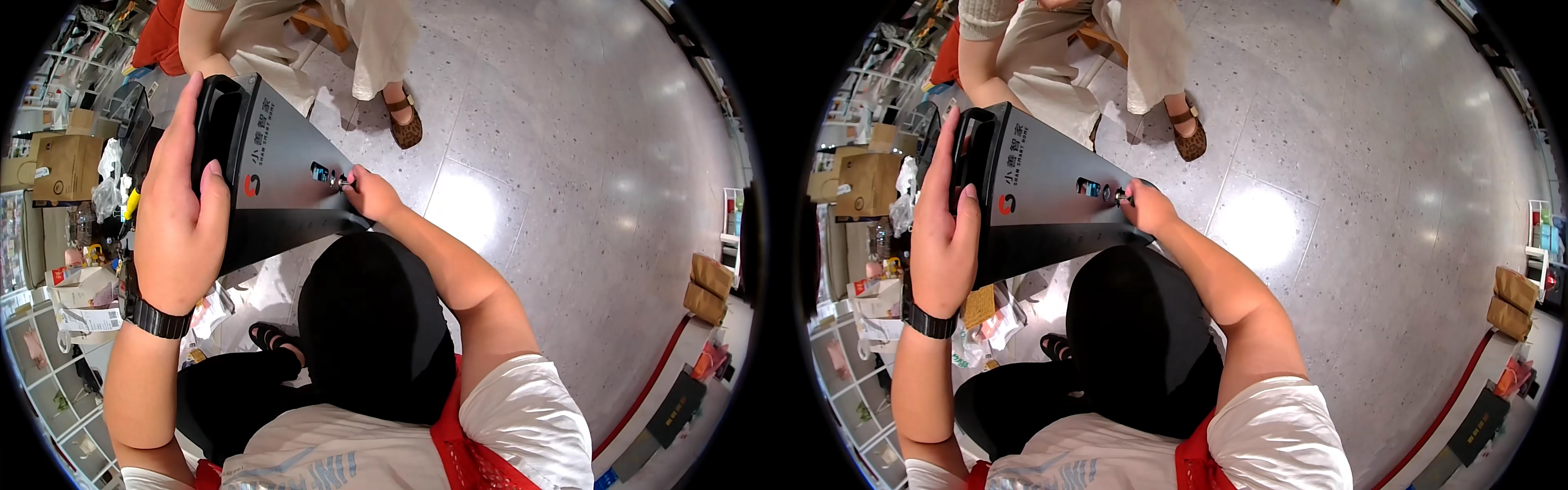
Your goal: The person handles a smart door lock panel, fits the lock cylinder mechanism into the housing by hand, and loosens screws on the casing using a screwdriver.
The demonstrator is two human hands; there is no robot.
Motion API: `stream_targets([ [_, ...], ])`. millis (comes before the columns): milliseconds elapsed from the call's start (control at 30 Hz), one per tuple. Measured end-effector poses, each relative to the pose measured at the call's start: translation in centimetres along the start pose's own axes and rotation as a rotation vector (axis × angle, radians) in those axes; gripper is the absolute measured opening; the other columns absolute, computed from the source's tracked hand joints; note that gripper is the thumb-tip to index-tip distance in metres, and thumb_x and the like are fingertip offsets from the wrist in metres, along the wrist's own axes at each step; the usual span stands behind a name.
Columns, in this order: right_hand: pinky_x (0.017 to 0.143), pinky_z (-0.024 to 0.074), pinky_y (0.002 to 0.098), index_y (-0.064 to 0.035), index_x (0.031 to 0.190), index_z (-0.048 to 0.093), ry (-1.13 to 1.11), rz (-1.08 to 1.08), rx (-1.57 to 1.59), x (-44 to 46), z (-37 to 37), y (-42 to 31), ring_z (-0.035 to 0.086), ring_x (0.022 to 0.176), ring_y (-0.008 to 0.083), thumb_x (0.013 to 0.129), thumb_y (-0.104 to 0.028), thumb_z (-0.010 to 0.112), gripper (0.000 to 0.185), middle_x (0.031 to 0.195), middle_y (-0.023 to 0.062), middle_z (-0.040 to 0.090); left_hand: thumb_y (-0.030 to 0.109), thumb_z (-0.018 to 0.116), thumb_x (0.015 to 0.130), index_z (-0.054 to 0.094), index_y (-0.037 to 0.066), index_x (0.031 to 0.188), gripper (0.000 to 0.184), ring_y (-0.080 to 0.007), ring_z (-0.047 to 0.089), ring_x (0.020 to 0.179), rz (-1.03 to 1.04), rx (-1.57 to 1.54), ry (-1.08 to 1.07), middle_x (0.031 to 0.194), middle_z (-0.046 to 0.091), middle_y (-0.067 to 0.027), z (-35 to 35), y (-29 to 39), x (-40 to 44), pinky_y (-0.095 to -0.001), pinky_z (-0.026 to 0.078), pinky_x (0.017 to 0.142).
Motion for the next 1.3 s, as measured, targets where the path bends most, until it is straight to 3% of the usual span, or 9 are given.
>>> stream_targets([
  [100,0.073,0.0487,0.0523,-0.0056,0.103,0.048,0.023,-0.210,-0.120,-0.4,0.0,-1.3,0.062,0.084,0.0433,0.098,-0.024,0.050,0.019,0.086,0.0220,0.065,0.000,0.047,0.089,0.034,0.005,0.152,0.064,-0.0374,0.058,0.118,-0.006,-0.008,-0.001,0.131,0.056,-0.0244,0.1,0.0,0.0,-0.0382,0.044,0.101],
  [300,0.071,0.0492,0.0516,-0.0066,0.101,0.050,-0.021,-0.171,-0.171,0.1,0.4,-1.4,0.062,0.086,0.0431,0.100,-0.018,0.042,0.014,0.087,0.0214,0.065,-0.001,0.047,0.089,0.034,0.004,0.152,0.064,-0.0377,0.057,0.120,-0.009,-0.003,-0.001,0.133,0.055,-0.0248,0.1,0.0,0.0,-0.0385,0.043,0.103],
  [400,0.070,0.0504,0.0511,-0.0071,0.101,0.051,-0.035,-0.146,-0.234,0.1,0.4,-1.5,0.063,0.086,0.0426,0.096,-0.017,0.045,0.013,0.088,0.0207,0.065,-0.001,0.046,0.089,0.034,0.004,0.152,0.064,-0.0375,0.056,0.122,-0.018,-0.009,-0.007,0.134,0.054,-0.0249,0.1,0.0,0.0,-0.0385,0.042,0.104],
  [600,0.064,0.0534,0.0443,-0.0102,0.096,0.054,0.101,-0.439,-0.518,-0.5,0.8,-2.0,0.066,0.077,0.0318,0.086,-0.014,0.054,0.011,0.082,0.0115,0.064,-0.001,0.046,0.089,0.034,0.004,0.152,0.064,-0.0372,0.056,0.123,0.011,0.014,-0.003,0.135,0.054,-0.0245,0.1,0.2,0.1,-0.0388,0.042,0.104],
  [800,0.059,0.0529,0.0401,-0.0103,0.089,0.056,0.148,-0.472,-0.556,-0.7,0.5,-2.7,0.065,0.074,0.0262,0.084,-0.014,0.058,0.006,0.080,0.0074,0.062,-0.001,0.046,0.090,0.034,0.005,0.152,0.064,-0.0362,0.058,0.117,-0.009,0.003,-0.010,0.132,0.055,-0.0238,0.1,0.1,0.1,-0.0385,0.045,0.100],
  [1000,0.063,0.0535,0.0386,-0.0086,0.089,0.056,0.085,-0.508,-0.576,-0.7,0.8,-2.8,0.065,0.079,0.0250,0.086,-0.011,0.053,0.005,0.082,0.0075,0.063,-0.003,0.048,0.088,0.036,0.004,0.150,0.063,-0.0361,0.060,0.106,0.046,-0.029,0.018,0.123,0.058,-0.0218,-0.1,0.1,0.0,-0.0381,0.048,0.094],
  [1067,0.065,0.0537,0.0393,-0.0077,0.090,0.056,0.081,-0.487,-0.563,-0.7,1.0,-2.7,0.065,0.080,0.0263,0.086,-0.010,0.053,0.006,0.083,0.0087,0.063,-0.003,0.049,0.087,0.036,0.005,0.150,0.065,-0.0381,0.059,0.106,-0.067,-0.037,-0.015,0.121,0.058,-0.0225,-0.3,0.0,0.0,-0.0390,0.048,0.094],
  [1167,0.069,0.0538,0.0407,-0.0068,0.091,0.055,0.056,-0.445,-0.532,-0.4,1.3,-2.3,0.065,0.081,0.0286,0.085,-0.009,0.052,0.007,0.084,0.0103,0.063,-0.004,0.051,0.085,0.036,0.006,0.150,0.067,-0.0403,0.059,0.102,0.059,-0.011,0.050,0.120,0.058,-0.0222,-0.5,0.1,0.0,-0.0405,0.049,0.090],
  [1300,0.072,0.0539,0.0418,-0.0062,0.093,0.055,0.009,-0.408,-0.509,-0.3,1.3,-2.3,0.066,0.084,0.0309,0.085,-0.008,0.051,0.008,0.086,0.0122,0.065,-0.004,0.051,0.084,0.036,0.006,0.150,0.068,-0.0424,0.060,0.099,-0.035,-0.072,0.019,0.119,0.058,-0.0227,-0.5,-0.2,-0.1,-0.0425,0.050,0.088],
])
Point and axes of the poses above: each hand's wrist, its own x-axis towards the middle knuckle, its own z-axis out of the palm, y = z × x, the point moved 8 cm from there along x, towards the middle knuckle
